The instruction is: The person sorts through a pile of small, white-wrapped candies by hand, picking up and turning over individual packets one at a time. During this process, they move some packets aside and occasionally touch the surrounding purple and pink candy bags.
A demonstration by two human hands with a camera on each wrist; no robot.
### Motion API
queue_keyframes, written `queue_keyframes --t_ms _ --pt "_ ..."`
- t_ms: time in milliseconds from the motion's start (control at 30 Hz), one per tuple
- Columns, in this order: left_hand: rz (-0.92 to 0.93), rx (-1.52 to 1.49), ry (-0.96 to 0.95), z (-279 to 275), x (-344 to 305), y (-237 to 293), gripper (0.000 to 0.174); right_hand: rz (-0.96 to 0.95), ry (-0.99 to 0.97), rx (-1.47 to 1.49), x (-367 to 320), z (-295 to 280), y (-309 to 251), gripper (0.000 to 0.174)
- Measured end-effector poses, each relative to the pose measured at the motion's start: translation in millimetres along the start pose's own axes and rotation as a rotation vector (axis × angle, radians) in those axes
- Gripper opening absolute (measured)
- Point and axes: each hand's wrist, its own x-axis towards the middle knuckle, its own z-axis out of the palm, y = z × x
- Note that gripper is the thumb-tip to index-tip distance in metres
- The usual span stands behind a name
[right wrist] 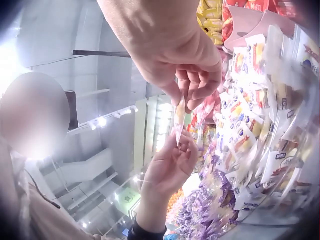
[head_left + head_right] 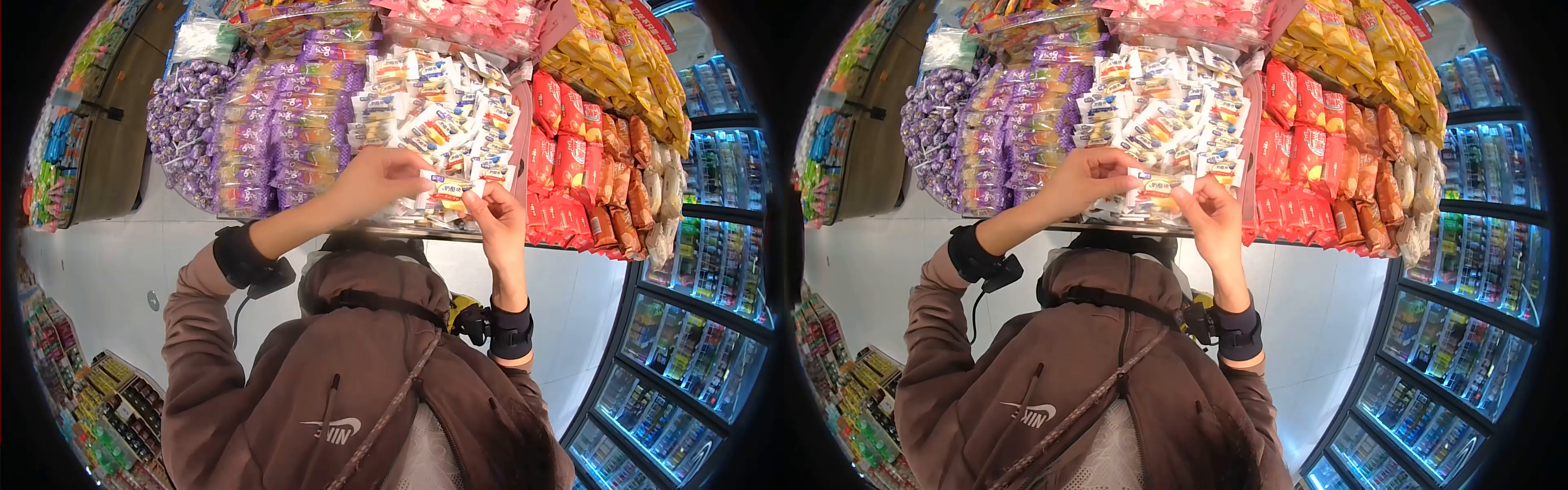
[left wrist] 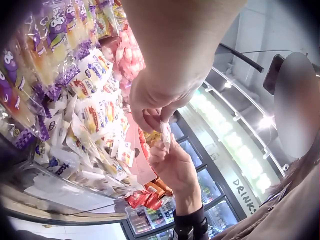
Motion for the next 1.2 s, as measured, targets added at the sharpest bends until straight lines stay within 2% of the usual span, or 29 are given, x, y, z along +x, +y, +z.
queue_keyframes --t_ms 167,267,367,767,867,933,967,1067,1100,1167,1200 --pt "-0.053 -0.087 0.023 -1 4 -13 0.022 0.037 0.049 -0.012 3 -2 14 0.012" --pt "-0.059 -0.097 0.008 -4 6 -18 0.029 0.034 0.071 0.027 2 3 13 0.014" --pt "-0.092 -0.075 0.007 -3 6 -15 0.021 0.039 0.069 0.020 3 1 16 0.013" --pt "-0.064 -0.094 0.021 -1 7 -24 0.019 0.050 0.056 -0.005 5 1 16 0.010" --pt "-0.033 -0.018 -0.108 -3 6 -17 0.020 0.070 0.039 -0.041 4 2 17 0.011" --pt "0.028 0.057 -0.120 -3 11 -29 0.021 0.086 0.033 -0.047 4 2 24 0.011" --pt "0.059 0.096 -0.126 -3 14 -33 0.021 0.098 -0.015 -0.071 4 -5 29 0.004" --pt "-0.008 0.097 -0.048 -4 32 -14 0.020 -0.053 0.080 0.065 4 -3 13 0.009" --pt "0.006 0.189 0.004 -2 39 4 0.020 -0.097 0.096 -0.007 3 -13 15 0.018" --pt "0.207 0.478 0.056 -3 69 16 0.020 -0.091 0.177 0.015 0 -23 10 0.018" --pt "0.302 0.491 0.082 2 84 19 0.020 -0.089 0.221 0.026 -2 -27 7 0.018"
